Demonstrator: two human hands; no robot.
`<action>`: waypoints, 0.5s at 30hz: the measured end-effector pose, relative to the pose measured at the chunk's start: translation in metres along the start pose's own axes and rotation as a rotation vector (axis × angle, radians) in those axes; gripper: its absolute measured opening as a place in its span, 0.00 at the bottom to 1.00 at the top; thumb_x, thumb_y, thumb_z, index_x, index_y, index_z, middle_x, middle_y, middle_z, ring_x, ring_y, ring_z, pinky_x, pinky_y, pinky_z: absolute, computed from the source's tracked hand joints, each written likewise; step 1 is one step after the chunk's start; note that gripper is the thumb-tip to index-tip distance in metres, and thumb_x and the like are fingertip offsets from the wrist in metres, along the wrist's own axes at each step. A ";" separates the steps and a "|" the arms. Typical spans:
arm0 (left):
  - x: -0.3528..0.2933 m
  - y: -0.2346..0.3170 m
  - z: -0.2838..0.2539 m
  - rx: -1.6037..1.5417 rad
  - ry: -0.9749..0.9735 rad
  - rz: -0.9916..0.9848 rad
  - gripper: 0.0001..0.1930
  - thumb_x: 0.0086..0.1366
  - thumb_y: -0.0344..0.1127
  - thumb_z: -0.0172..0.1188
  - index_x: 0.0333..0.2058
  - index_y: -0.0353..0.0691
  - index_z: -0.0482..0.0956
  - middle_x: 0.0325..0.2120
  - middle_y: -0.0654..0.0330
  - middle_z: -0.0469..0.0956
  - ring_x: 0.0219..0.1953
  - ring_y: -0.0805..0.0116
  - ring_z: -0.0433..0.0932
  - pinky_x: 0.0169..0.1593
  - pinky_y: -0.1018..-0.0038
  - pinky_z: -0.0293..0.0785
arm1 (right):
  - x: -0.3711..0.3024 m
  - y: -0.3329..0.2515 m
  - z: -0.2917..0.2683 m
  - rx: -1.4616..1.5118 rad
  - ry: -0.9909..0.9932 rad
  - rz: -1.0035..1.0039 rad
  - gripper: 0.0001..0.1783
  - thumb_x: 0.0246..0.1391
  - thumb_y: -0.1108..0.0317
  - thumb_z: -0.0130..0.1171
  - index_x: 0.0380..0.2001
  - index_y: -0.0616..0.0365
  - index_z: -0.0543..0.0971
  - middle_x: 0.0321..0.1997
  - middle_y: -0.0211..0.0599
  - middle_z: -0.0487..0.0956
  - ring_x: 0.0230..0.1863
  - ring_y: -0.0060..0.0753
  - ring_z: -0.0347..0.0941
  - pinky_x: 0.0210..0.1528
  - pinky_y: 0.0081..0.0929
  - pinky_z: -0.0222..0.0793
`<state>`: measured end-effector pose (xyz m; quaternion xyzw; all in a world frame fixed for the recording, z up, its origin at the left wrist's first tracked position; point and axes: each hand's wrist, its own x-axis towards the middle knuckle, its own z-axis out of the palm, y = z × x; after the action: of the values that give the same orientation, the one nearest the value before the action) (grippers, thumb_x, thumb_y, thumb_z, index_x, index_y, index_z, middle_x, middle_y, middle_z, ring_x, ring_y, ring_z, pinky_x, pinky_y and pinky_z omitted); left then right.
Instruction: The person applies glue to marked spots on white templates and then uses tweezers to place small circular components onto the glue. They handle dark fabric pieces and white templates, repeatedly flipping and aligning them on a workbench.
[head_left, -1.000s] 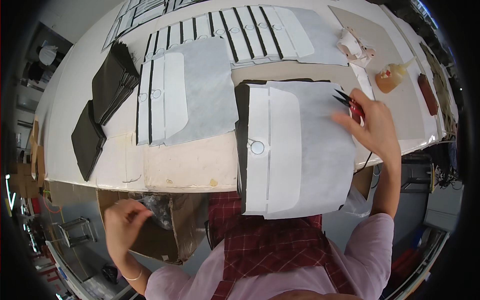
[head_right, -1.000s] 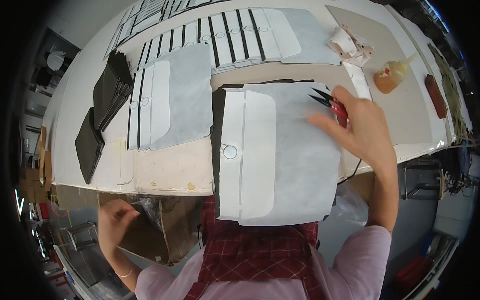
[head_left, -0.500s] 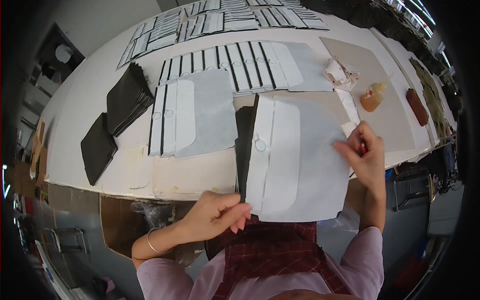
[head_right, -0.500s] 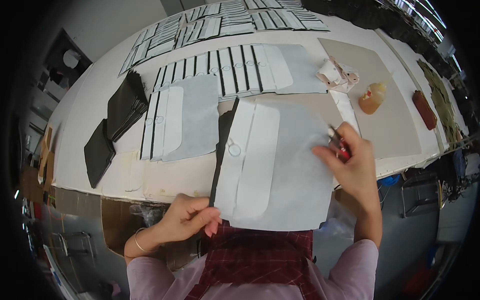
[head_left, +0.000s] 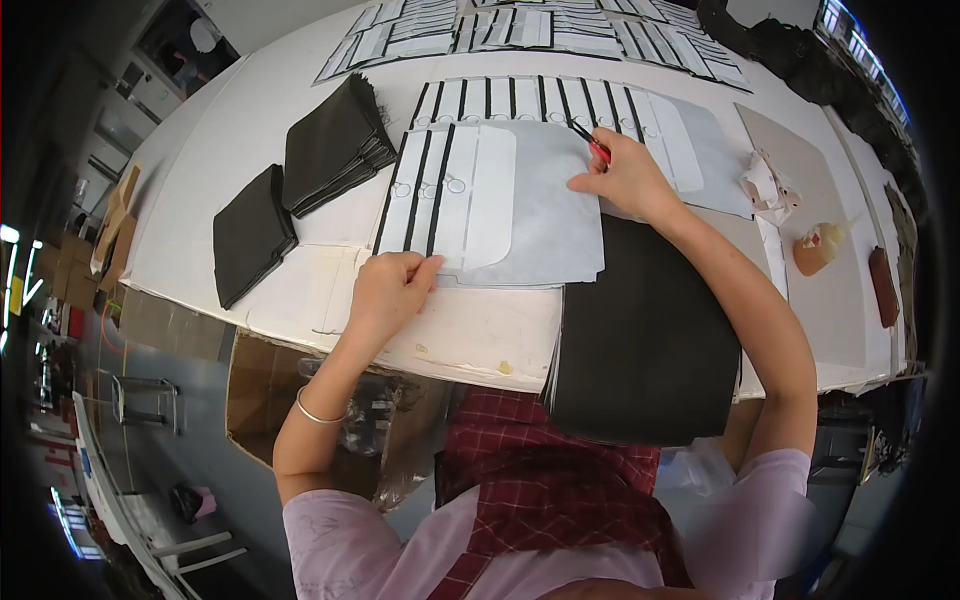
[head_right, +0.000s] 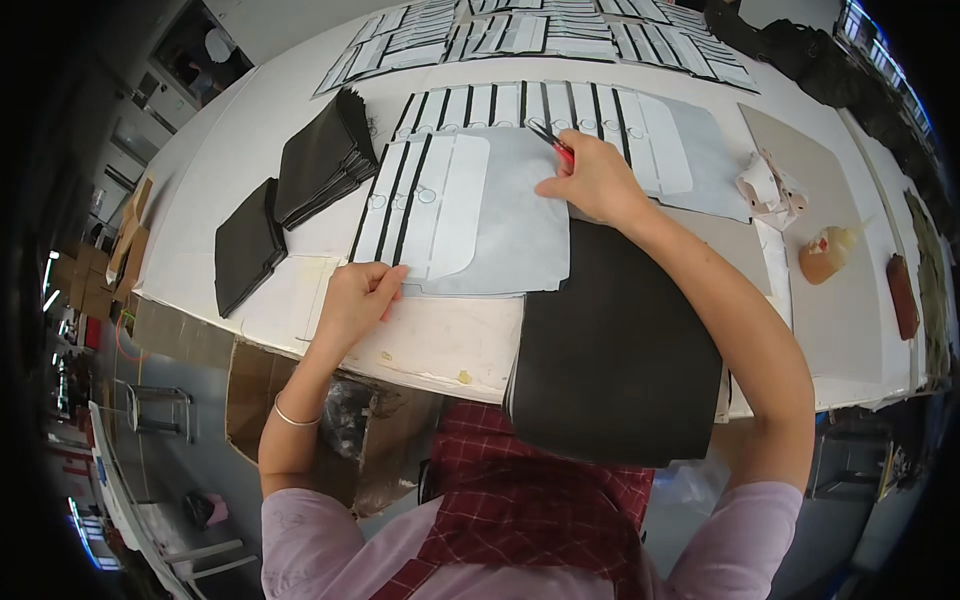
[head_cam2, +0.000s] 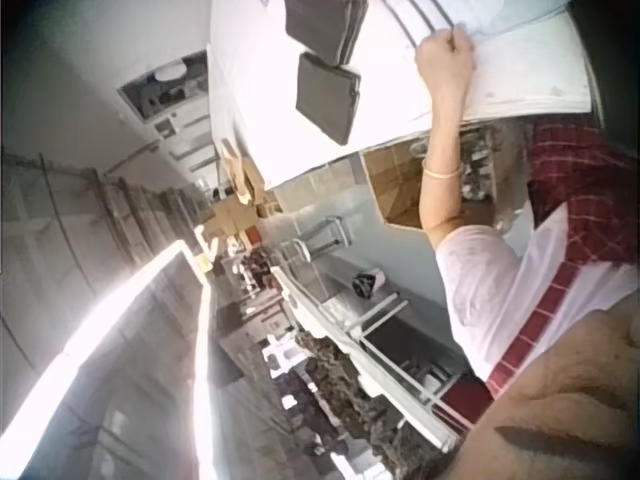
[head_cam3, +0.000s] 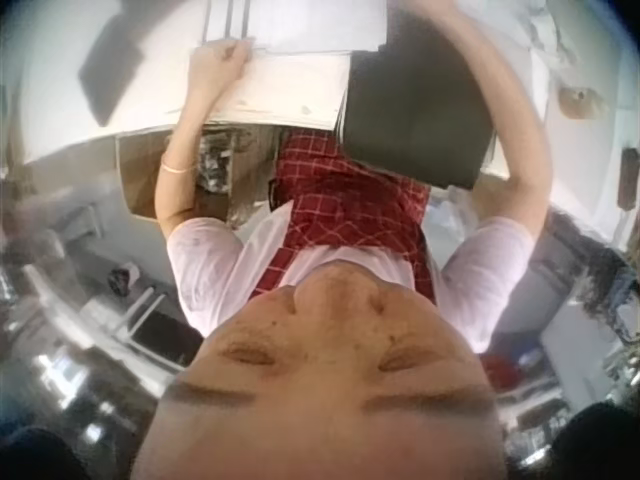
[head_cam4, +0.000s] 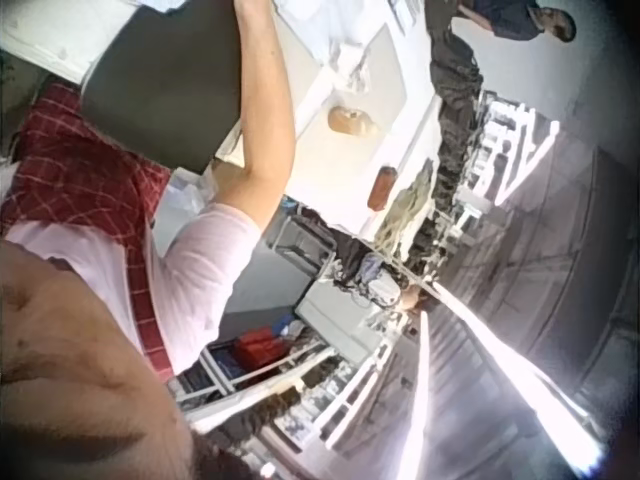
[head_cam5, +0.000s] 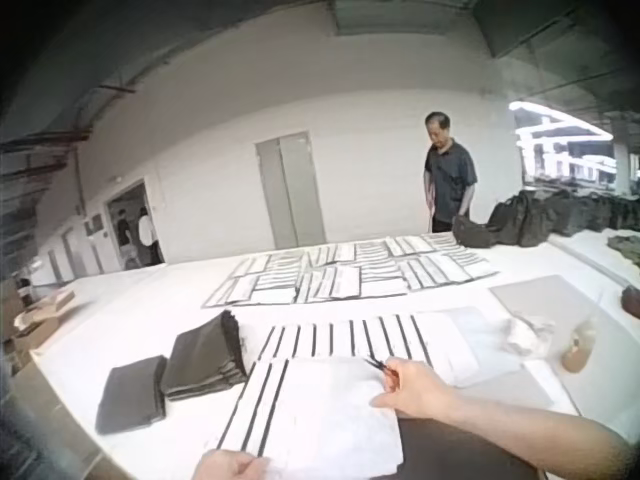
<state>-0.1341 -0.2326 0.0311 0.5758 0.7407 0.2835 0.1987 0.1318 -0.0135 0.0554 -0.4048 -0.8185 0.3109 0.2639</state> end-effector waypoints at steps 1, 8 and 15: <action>0.001 0.000 0.000 0.038 -0.005 0.013 0.23 0.70 0.42 0.61 0.18 0.33 0.78 0.09 0.62 0.73 0.12 0.77 0.70 0.20 0.76 0.64 | -0.002 0.003 0.001 0.003 -0.010 0.036 0.26 0.39 0.64 0.78 0.24 0.58 0.65 0.22 0.32 0.71 0.25 0.26 0.65 0.32 0.27 0.65; 0.010 0.005 -0.015 -0.025 -0.222 -0.109 0.23 0.68 0.41 0.62 0.17 0.32 0.79 0.10 0.61 0.75 0.12 0.76 0.72 0.21 0.76 0.67 | 0.001 0.018 -0.002 0.313 -0.066 0.255 0.29 0.37 0.64 0.80 0.23 0.48 0.63 0.22 0.23 0.67 0.22 0.19 0.60 0.26 0.23 0.58; 0.017 0.009 -0.018 -0.004 -0.274 -0.100 0.23 0.68 0.43 0.61 0.17 0.32 0.80 0.12 0.60 0.76 0.15 0.76 0.73 0.23 0.76 0.69 | 0.003 0.028 -0.025 0.749 0.256 0.255 0.28 0.51 0.68 0.73 0.24 0.43 0.58 0.20 0.15 0.62 0.16 0.08 0.48 0.16 0.19 0.37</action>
<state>-0.1430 -0.2177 0.0507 0.5709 0.7339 0.1934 0.3130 0.1613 0.0096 0.0529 -0.4143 -0.5526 0.5646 0.4519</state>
